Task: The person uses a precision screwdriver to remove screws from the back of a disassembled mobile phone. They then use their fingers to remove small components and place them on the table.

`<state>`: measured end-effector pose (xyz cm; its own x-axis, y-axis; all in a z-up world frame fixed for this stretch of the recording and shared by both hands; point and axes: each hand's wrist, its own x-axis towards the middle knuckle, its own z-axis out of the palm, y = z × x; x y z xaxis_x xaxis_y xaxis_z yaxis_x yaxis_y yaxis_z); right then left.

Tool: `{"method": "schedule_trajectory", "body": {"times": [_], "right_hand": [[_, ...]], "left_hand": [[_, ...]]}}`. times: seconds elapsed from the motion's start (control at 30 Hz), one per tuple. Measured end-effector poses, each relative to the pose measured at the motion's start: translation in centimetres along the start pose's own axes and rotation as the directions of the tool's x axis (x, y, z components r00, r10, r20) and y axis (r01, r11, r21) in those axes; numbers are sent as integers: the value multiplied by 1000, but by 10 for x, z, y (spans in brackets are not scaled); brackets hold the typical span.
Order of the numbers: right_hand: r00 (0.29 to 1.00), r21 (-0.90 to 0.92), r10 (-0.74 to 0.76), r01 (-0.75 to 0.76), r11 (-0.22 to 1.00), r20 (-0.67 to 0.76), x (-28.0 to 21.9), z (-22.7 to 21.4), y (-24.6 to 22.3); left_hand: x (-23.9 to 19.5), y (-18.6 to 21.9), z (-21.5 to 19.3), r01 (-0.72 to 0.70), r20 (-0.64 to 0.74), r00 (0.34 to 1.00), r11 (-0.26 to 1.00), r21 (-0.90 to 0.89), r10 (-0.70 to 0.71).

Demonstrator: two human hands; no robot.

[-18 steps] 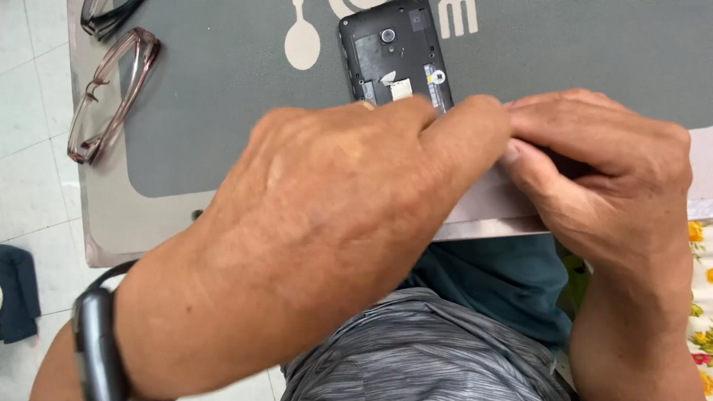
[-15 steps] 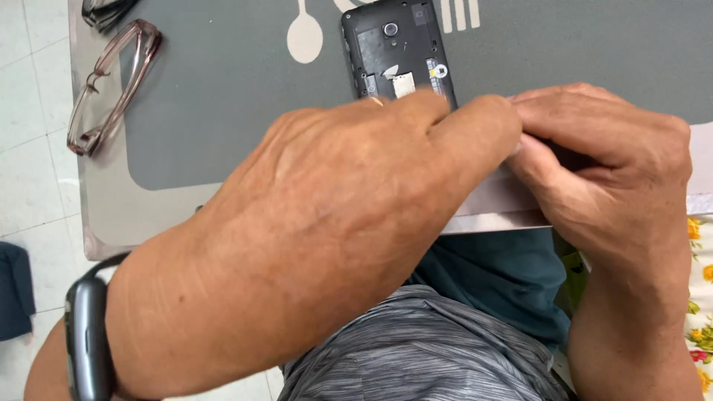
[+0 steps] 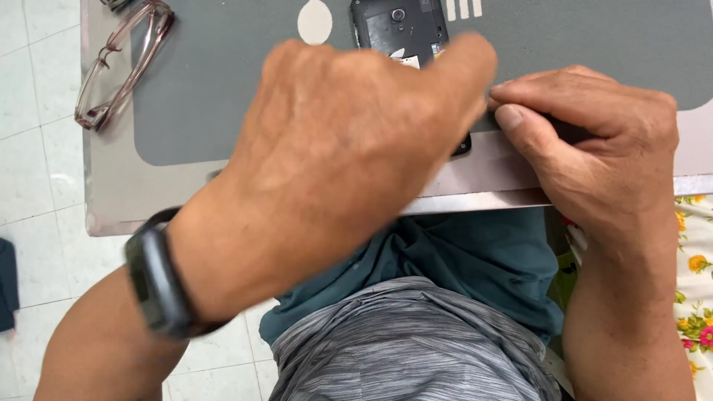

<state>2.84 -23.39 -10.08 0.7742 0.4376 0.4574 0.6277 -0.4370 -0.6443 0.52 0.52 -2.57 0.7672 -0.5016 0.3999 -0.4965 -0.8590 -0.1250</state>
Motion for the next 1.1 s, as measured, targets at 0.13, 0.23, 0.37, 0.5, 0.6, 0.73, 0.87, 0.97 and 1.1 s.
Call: {"method": "schedule_trajectory", "body": {"times": [0.13,0.23,0.37,0.5,0.6,0.73,0.87,0.97,1.1], "right_hand": [[1000,-9,6,-6,1000,1,1,0,1],[999,-16,-39,39,999,-14,1,1,3],[1000,-30,-23,22,999,-3,1,1,4],[1000,-31,-13,13,999,-9,2,1,3],[1000,-38,-21,21,999,-15,2,2,4],[1000,-36,-4,4,999,-2,3,1,1],[1000,-51,0,0,999,8,3,0,1],[1000,-52,-3,2,999,-5,2,1,4],[998,-37,67,-67,997,2,1,0,1]], "left_hand": [[-3,-5,1,61,-63,996,996,60,-57],[0,-5,-15,34,131,991,898,-438,27],[1,-4,-7,48,164,986,902,-429,26],[-5,-3,12,58,-40,997,998,-28,-59],[-8,-4,10,99,-22,994,980,-171,-105],[-6,-2,-6,25,10,1000,940,-341,-22],[-1,-2,-2,3,59,998,907,-420,24],[1,-7,4,-18,19,999,899,-437,29],[5,-5,-21,-21,148,973,708,-706,177]]}}
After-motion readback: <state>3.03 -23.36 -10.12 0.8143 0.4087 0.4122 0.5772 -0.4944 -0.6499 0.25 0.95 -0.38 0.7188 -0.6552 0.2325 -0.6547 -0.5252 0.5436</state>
